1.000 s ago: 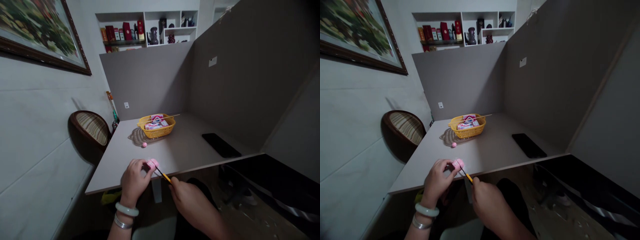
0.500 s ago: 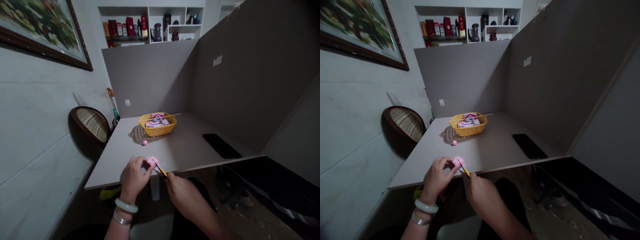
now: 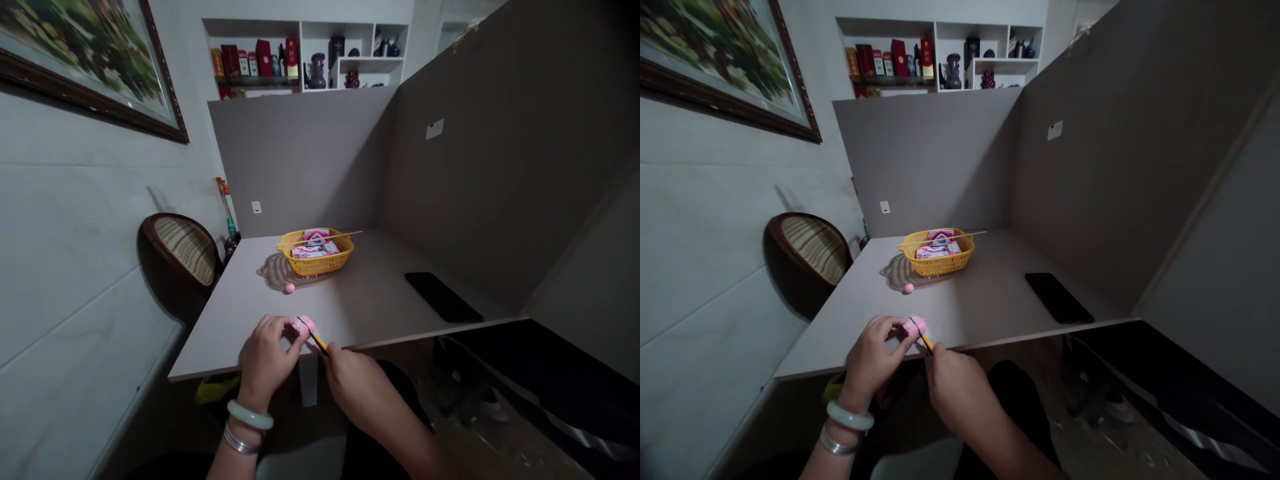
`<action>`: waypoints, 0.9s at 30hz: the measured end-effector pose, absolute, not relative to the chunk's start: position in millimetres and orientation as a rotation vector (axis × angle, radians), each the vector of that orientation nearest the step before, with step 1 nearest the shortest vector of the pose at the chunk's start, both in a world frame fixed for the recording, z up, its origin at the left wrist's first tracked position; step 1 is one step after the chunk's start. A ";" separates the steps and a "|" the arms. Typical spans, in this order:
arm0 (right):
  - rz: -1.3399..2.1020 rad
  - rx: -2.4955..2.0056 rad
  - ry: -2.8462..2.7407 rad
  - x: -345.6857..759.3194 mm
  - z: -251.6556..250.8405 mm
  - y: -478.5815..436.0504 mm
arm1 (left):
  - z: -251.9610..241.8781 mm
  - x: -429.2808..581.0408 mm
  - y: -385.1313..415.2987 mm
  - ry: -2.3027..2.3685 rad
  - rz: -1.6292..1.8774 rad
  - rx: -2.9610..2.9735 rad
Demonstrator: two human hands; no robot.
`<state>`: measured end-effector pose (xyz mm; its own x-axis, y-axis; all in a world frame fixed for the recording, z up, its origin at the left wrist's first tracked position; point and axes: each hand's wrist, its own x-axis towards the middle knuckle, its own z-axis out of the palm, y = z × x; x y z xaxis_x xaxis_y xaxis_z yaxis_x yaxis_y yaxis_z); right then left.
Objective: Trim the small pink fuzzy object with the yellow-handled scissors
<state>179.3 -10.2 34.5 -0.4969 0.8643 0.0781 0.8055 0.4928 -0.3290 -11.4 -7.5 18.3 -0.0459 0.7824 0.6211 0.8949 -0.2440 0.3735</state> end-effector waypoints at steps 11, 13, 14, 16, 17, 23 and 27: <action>0.378 -1.474 -2.510 187.4 30.8 -17.1 | 18.7 -10.5 -8.3 -1.827 -1.175 -2.090; 0.379 -1.465 -2.508 183.1 33.5 -14.0 | 18.6 -10.8 -8.2 -1.829 -1.174 -2.083; 0.391 -1.451 -2.506 183.7 33.4 -14.0 | 18.3 -11.1 -8.3 -1.831 -1.171 -2.078; 0.431 -1.441 -2.498 189.2 30.5 -17.1 | 17.7 -11.5 -8.4 -1.845 -1.165 -2.070; 0.456 -1.459 -2.504 192.6 28.6 -19.4 | 17.4 -11.6 -8.5 -1.850 -1.163 -2.068; 0.392 -1.479 -2.506 184.4 31.5 -19.2 | 17.4 -11.7 -7.3 -1.832 -1.164 -2.073; 0.403 -1.465 -2.510 180.0 33.6 -14.5 | 17.6 -11.7 -7.7 -1.846 -1.163 -2.061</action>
